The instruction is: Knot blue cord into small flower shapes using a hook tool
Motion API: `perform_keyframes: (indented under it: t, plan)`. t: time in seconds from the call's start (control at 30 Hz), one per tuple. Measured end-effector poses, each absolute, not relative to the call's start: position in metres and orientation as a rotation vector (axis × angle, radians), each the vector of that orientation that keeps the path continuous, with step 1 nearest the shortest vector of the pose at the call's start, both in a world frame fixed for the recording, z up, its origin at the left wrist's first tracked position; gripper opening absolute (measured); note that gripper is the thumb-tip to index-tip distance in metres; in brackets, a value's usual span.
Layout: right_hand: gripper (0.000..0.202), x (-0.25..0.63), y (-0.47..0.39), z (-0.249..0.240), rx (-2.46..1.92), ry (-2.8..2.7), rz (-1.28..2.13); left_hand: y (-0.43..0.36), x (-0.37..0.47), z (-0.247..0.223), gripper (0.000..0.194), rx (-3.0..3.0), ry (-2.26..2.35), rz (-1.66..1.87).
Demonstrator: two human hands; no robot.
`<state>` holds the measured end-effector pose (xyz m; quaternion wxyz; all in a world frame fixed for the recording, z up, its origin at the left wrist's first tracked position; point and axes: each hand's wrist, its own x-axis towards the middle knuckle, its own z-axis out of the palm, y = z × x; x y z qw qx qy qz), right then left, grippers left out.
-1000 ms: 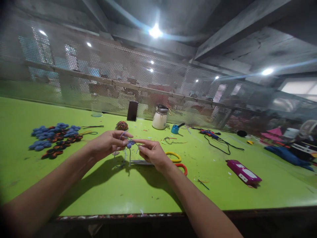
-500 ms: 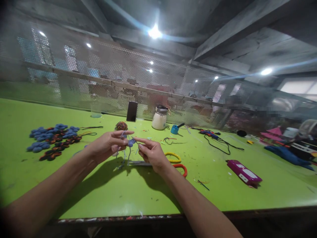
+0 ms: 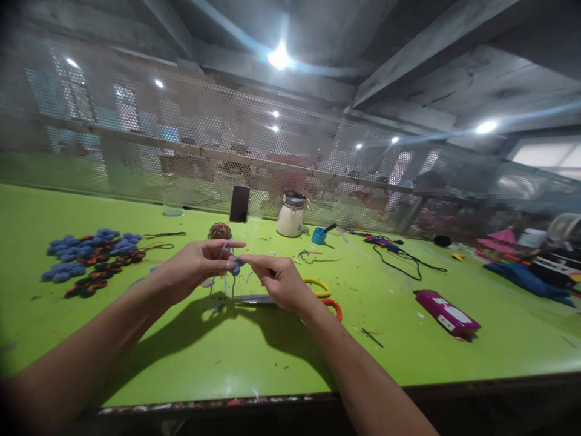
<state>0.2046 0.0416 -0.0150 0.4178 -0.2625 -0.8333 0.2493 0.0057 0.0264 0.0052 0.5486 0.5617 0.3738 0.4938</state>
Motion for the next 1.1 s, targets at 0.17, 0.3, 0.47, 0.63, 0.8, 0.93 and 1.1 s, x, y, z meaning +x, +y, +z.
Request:
perform_keyframes:
  t: [0.17,0.3,0.47,0.63,0.8,0.93,1.1]
  plan:
    - [0.044,0.207,0.039,-0.012,-0.699,-2.234,0.482,0.029,0.005,0.003,0.047,1.326,0.941,1.265]
    - [0.05,0.207,0.038,-0.01,-0.807,-2.325,0.297,0.027,0.008,0.006,0.046,1.339,1.008,1.324]
    - [0.05,0.203,0.034,-0.01,-0.883,-2.321,0.189,0.027,0.013,0.006,0.046,1.374,1.009,1.349]
    - [0.044,0.2,0.033,-0.012,-0.812,-2.211,0.399,0.027,0.012,0.004,0.048,1.406,0.98,1.328]
    - [0.038,0.196,0.035,-0.015,-0.801,-2.004,0.745,0.023,0.012,0.007,0.048,1.362,0.945,1.345]
    - [0.037,0.192,0.036,-0.016,-0.74,-1.819,1.043,0.021,0.012,0.011,0.064,1.357,0.936,1.332]
    - [0.047,0.191,0.034,-0.013,-0.771,-1.664,1.263,0.02,0.011,0.014,0.085,1.299,0.945,1.29]
